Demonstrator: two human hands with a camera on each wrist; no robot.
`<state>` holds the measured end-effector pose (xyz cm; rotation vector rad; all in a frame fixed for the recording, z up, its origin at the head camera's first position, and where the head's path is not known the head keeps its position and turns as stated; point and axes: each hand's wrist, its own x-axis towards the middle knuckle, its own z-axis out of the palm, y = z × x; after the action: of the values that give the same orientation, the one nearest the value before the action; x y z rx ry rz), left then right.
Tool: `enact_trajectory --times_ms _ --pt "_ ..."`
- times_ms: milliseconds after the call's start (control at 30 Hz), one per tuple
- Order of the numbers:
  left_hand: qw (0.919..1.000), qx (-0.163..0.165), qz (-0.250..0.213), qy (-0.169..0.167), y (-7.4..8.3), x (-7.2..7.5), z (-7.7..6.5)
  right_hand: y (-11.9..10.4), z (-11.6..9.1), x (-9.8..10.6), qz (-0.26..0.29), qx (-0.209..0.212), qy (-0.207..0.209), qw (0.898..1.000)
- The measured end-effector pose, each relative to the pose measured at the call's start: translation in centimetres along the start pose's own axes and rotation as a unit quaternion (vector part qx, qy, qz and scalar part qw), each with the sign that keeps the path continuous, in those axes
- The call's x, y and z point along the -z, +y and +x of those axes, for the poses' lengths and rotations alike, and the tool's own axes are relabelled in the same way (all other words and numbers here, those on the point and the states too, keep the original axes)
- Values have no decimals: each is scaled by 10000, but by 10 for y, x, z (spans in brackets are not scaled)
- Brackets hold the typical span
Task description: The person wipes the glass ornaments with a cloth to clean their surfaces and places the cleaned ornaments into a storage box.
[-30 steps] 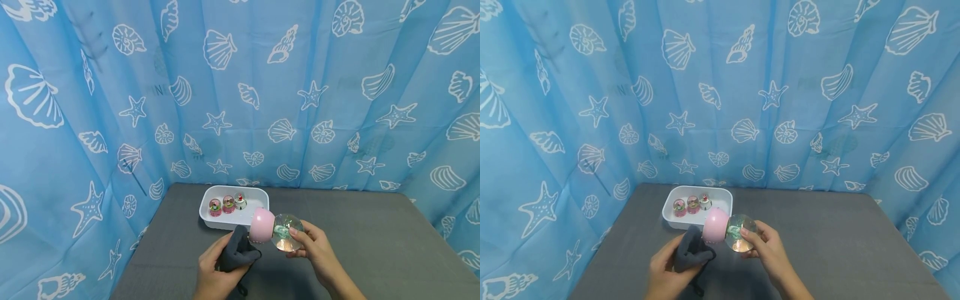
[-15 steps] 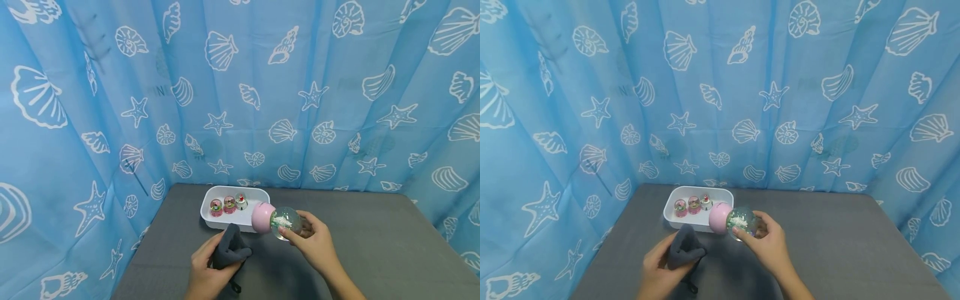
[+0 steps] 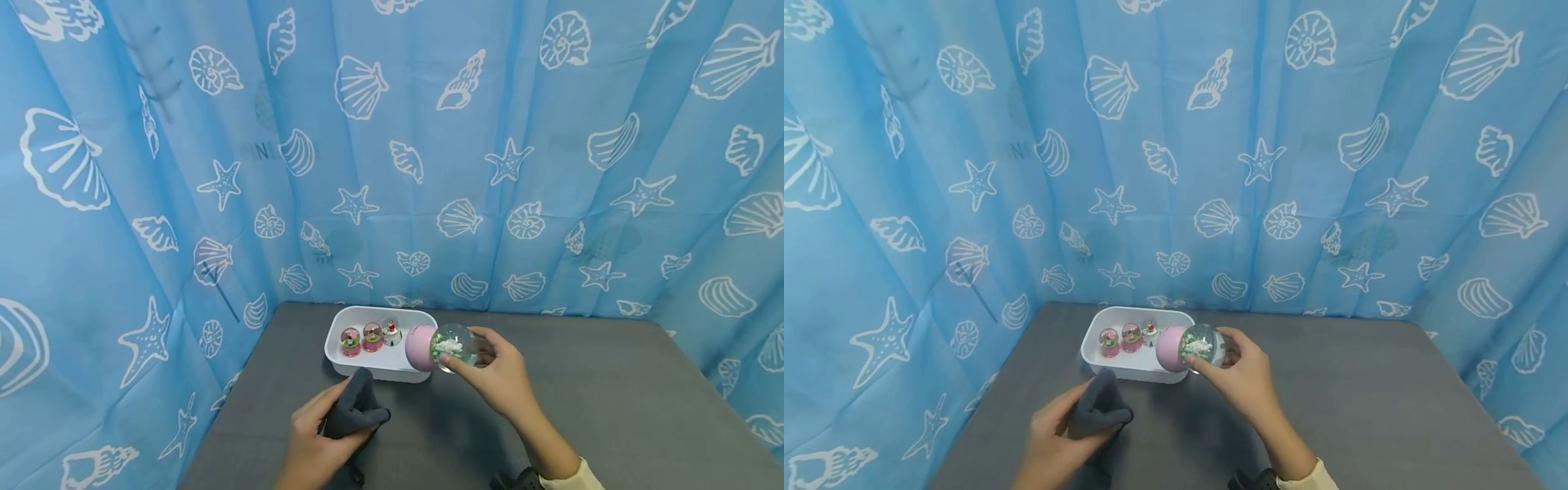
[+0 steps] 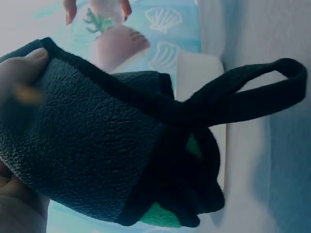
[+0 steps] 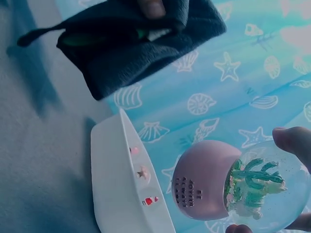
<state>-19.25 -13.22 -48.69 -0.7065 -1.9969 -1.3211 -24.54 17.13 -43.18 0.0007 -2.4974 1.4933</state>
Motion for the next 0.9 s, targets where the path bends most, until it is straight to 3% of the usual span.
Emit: enact_trajectory --times_ms 133,400,567,700,900 --pt "9994 177 179 -240 -4 10 2 2 13 -7 -57 172 32 9998" --pt "9936 159 843 -737 -9 40 15 3 31 -17 -50 558 -21 9984" --pt "9852 442 985 -1330 -10 53 25 1 41 -24 -212 739 -11 9970" --pt "9699 865 812 -2127 -15 46 25 1 49 -30 -309 739 -117 9967" --pt "9415 1112 401 -3157 -22 16 16 -1 55 -38 -315 698 -235 9968"
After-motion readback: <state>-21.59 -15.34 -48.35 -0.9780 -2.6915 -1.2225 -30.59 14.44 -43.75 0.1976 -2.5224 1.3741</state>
